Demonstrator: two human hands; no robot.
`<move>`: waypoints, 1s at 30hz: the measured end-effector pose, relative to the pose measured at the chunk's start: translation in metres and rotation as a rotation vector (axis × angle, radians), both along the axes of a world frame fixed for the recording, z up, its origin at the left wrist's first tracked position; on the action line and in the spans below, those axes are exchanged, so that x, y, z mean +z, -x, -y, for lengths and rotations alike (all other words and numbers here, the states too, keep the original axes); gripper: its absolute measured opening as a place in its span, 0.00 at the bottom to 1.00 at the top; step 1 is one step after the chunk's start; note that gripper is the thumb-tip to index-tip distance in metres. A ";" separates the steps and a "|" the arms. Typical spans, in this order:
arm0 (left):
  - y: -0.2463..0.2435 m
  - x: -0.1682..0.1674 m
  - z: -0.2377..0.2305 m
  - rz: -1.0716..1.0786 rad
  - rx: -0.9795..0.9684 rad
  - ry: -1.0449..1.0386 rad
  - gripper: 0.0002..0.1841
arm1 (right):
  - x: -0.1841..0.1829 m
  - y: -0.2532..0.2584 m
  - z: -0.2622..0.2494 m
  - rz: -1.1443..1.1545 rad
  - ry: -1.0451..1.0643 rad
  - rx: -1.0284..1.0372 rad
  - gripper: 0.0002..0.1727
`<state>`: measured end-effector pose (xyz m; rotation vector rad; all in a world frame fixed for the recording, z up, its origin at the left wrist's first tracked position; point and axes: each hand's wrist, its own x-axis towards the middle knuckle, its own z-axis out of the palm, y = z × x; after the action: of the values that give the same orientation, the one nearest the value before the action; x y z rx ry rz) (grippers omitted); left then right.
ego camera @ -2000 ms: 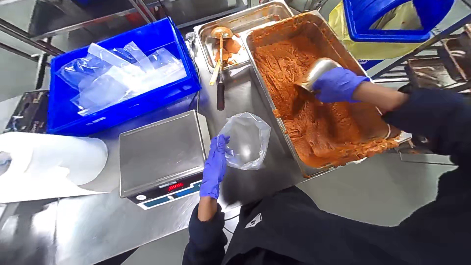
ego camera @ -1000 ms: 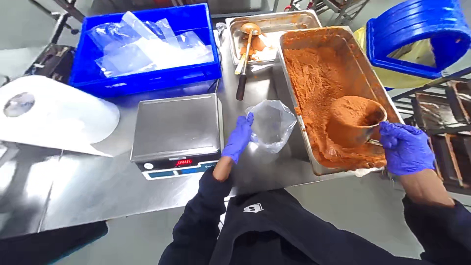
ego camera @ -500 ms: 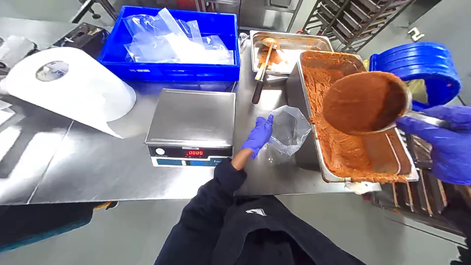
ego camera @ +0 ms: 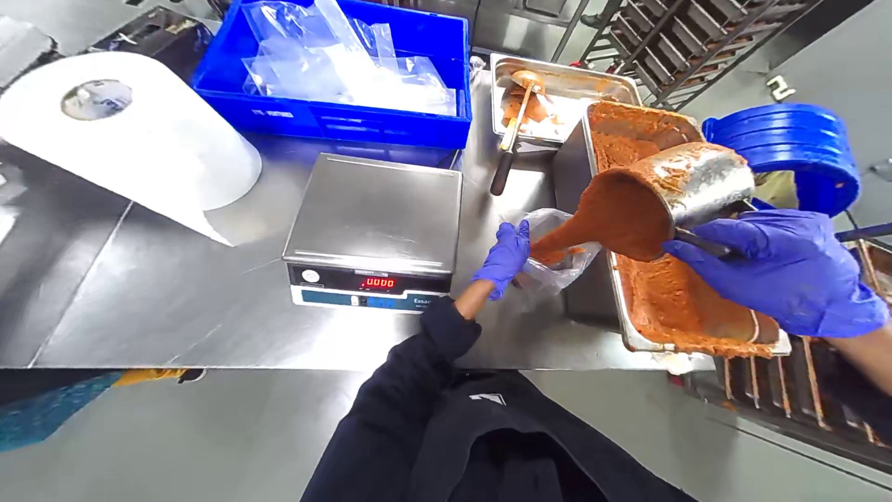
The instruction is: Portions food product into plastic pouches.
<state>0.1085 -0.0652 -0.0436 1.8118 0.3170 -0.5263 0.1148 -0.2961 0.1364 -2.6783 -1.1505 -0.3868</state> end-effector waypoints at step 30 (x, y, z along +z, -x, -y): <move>-0.011 0.004 -0.011 -0.060 -0.028 0.046 0.33 | -0.022 0.011 -0.006 0.425 0.283 0.419 0.18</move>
<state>0.1191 -0.0543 -0.0396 1.7610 0.3182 -0.6040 0.1040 -0.2906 0.1144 -2.5395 -1.9744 -0.7923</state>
